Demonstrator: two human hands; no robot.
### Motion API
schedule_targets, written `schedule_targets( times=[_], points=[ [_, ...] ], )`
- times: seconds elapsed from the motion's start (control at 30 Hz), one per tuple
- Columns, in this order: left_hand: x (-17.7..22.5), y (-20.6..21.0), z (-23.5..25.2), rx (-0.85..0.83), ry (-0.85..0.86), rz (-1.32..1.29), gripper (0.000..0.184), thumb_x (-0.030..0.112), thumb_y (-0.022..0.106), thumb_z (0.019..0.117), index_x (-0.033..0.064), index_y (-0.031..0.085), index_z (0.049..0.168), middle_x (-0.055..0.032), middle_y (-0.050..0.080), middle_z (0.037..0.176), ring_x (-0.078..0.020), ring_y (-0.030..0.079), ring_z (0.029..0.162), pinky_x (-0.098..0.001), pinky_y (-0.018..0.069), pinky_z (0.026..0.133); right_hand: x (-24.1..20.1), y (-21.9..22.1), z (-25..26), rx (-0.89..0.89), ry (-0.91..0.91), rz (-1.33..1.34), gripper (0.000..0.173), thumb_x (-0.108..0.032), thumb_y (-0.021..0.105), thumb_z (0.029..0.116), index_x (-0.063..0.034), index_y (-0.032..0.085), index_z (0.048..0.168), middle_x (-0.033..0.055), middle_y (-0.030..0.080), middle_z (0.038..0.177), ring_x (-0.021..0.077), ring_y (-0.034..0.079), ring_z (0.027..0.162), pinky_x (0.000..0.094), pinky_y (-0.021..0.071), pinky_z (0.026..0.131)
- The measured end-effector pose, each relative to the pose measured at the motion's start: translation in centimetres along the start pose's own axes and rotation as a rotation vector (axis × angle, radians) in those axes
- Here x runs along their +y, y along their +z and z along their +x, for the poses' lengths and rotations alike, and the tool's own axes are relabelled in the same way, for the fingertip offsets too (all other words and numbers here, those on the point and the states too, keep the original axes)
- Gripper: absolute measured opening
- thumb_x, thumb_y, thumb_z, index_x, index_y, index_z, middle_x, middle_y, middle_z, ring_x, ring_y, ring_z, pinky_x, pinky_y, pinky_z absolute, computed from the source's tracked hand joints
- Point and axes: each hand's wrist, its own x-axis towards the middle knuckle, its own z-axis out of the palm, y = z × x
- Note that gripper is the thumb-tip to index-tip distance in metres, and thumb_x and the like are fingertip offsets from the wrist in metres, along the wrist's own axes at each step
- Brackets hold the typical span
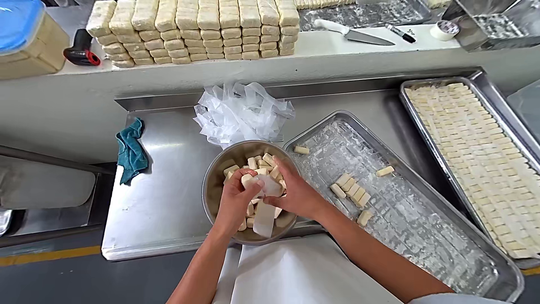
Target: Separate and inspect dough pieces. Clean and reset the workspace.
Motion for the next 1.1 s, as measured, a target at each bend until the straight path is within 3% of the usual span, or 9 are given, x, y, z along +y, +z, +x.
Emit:
schedule_targets(
  times=[0.07,0.17,0.27,0.43,0.63,0.7,0.83,1.0,1.1],
  points=[
    [0.4,0.4,0.0,0.009,0.051,0.086,0.014,0.004,0.065,0.0958,0.0066,0.062,0.109,-0.0059,0.071,0.09,-0.0141,0.07,0.079,-0.0304,0.0611,0.073,-0.3,0.4,-0.1,0.118,-0.175,-0.193,0.089,-0.039,0.085,0.0808,-0.0063,0.045,0.153,0.0178,0.045,0.154,0.037,0.045,0.141,0.0612,0.0371,0.113],
    [0.4,0.1,-0.1,-0.007,0.147,0.174,0.012,0.002,0.068,0.0931,0.0073,0.066,0.104,-0.0043,0.071,0.089,-0.0125,0.069,0.074,-0.0276,0.0605,0.067,-0.9,0.5,-0.2,0.152,-0.322,-0.17,0.026,-0.023,0.068,0.0979,-0.0066,0.073,0.118,0.0079,0.072,0.108,0.0198,0.07,0.099,0.0405,0.0591,0.087],
    [-0.1,-1.2,0.5,0.072,0.151,0.283,0.027,0.001,0.063,0.0913,0.0066,0.063,0.118,-0.0044,0.071,0.095,-0.0111,0.068,0.071,-0.0267,0.0593,0.061,-0.7,-0.3,-0.2,0.208,-0.358,-0.086,0.02,-0.013,0.058,0.1022,-0.004,0.076,0.101,0.005,0.073,0.089,0.0126,0.069,0.079,0.0308,0.0587,0.073],
    [-3.6,-4.8,2.0,0.243,0.045,0.606,0.043,0.0,0.059,0.0975,0.0013,0.054,0.14,-0.0174,0.061,0.137,-0.028,0.068,0.106,-0.0489,0.0576,0.088,0.2,-1.0,-0.4,0.285,-0.271,0.009,0.018,-0.015,0.059,0.1015,-0.0037,0.074,0.104,0.0048,0.071,0.091,0.0076,0.067,0.08,0.024,0.0579,0.074],
    [-3.0,-1.8,0.2,-0.017,0.059,0.298,0.069,0.015,0.063,0.0914,0.011,0.036,0.155,-0.0089,0.058,0.141,-0.0213,0.068,0.109,-0.0419,0.0609,0.087,0.1,-0.9,-0.4,0.183,-0.169,0.148,0.017,-0.012,0.06,0.1003,-0.0017,0.073,0.103,0.0077,0.071,0.095,0.0131,0.068,0.084,0.0322,0.0589,0.077],
    [-2.5,-0.1,-0.2,-0.108,0.041,0.201,0.067,0.012,0.064,0.0922,0.0151,0.04,0.155,-0.0083,0.065,0.13,-0.0225,0.072,0.101,-0.0401,0.0636,0.082,-0.9,-0.3,-0.2,0.044,-0.229,0.205,0.016,-0.011,0.062,0.0996,-0.0016,0.074,0.102,0.007,0.072,0.097,0.0116,0.069,0.09,0.0307,0.0591,0.084],
    [-2.7,-0.3,-0.3,0.035,0.127,0.222,0.023,0.005,0.052,0.1014,0.0002,0.067,0.119,-0.0076,0.074,0.095,-0.0169,0.073,0.078,-0.0338,0.0641,0.071,1.6,-2.5,3.7,0.134,-0.2,0.118,0.022,-0.018,0.063,0.1004,-0.0013,0.075,0.105,0.0101,0.073,0.103,0.018,0.069,0.097,0.0394,0.0573,0.089],
    [-1.3,-2.4,-1.5,0.2,0.116,0.15,0.025,0.004,0.043,0.1021,-0.0016,0.064,0.115,-0.0066,0.073,0.09,-0.0143,0.072,0.072,-0.0303,0.0629,0.067,16.3,-5.1,10.0,0.241,0.284,-0.318,0.047,-0.015,0.07,0.0945,-0.0013,0.06,0.139,0.0286,0.057,0.135,0.0476,0.055,0.126,0.0647,0.0478,0.1],
    [0.4,-2.6,-2.2,0.247,0.179,0.095,0.026,0.003,0.042,0.0998,0.0009,0.062,0.116,-0.0034,0.074,0.09,-0.0131,0.073,0.075,-0.0297,0.0634,0.07,20.4,-4.2,8.7,0.252,0.318,-0.342,0.036,-0.008,0.069,0.0934,-0.0016,0.066,0.129,0.0269,0.062,0.126,0.0453,0.058,0.122,0.0611,0.0498,0.099]
  ],
)
